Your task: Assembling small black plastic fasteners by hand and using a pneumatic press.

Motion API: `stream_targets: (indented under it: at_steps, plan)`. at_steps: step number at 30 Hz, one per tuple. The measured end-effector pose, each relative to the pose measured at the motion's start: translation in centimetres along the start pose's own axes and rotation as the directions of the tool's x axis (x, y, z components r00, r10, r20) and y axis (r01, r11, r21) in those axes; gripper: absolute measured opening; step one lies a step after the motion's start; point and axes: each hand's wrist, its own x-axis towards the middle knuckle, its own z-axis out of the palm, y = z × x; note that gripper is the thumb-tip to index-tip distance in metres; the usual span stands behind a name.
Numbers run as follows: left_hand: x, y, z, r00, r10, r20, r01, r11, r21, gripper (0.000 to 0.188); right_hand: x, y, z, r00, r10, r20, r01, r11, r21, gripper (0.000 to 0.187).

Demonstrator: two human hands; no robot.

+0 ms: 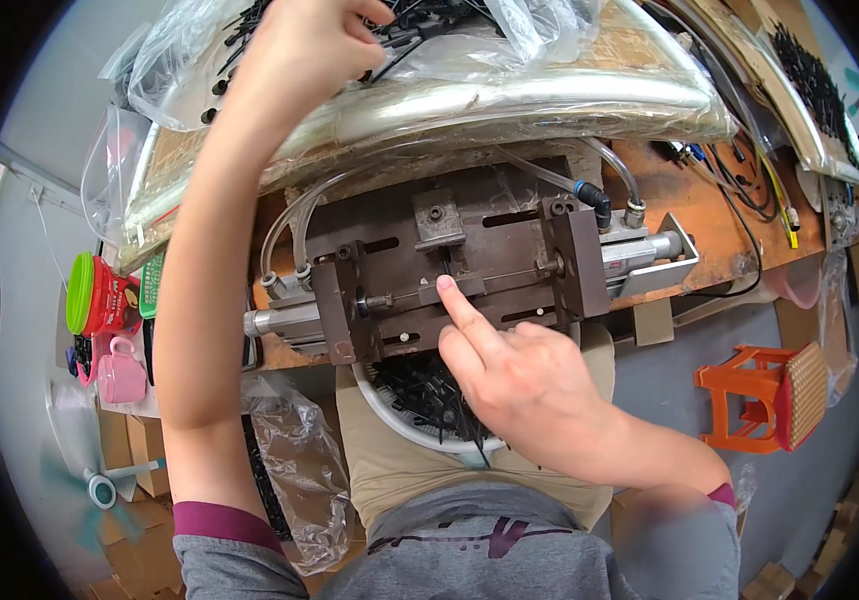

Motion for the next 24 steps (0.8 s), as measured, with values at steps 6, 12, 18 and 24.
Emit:
stream_targets:
  at_steps: [6, 12, 18, 24]
  plan:
    - [-5.9, -3.0, -4.9, 0.99, 0.028, -0.14, -0.052, 0.984, -0.173, 0.023, 5.8, 3.2, -3.9, 0.924, -0.061, -0.377, 0.165, 0.954, 0.25, 0.027]
    - [-13.3, 2.6, -3.7, 0.953, 0.237, -0.187, -0.252, 0.966, -0.057, 0.044, 18.2, 9.8, -5.4, 0.86, -0.271, -0.432, 0.147, 0.943, -0.298, 0.013]
    - [-20.0, 5.5, 0.3, 0.991, 0.133, -0.005, -0.13, 0.962, -0.24, 0.041, 22.1, 11.6, -3.9, 0.917, -0.309, -0.252, 0.184, 0.889, -0.42, 0.015]
    - [-23.0, 6.3, 5.3, 0.989, 0.121, -0.083, -0.128, 0.988, -0.084, 0.036, 18.5, 10.3, -5.8, 0.873, -0.281, -0.4, 0.275, 0.959, -0.073, 0.016]
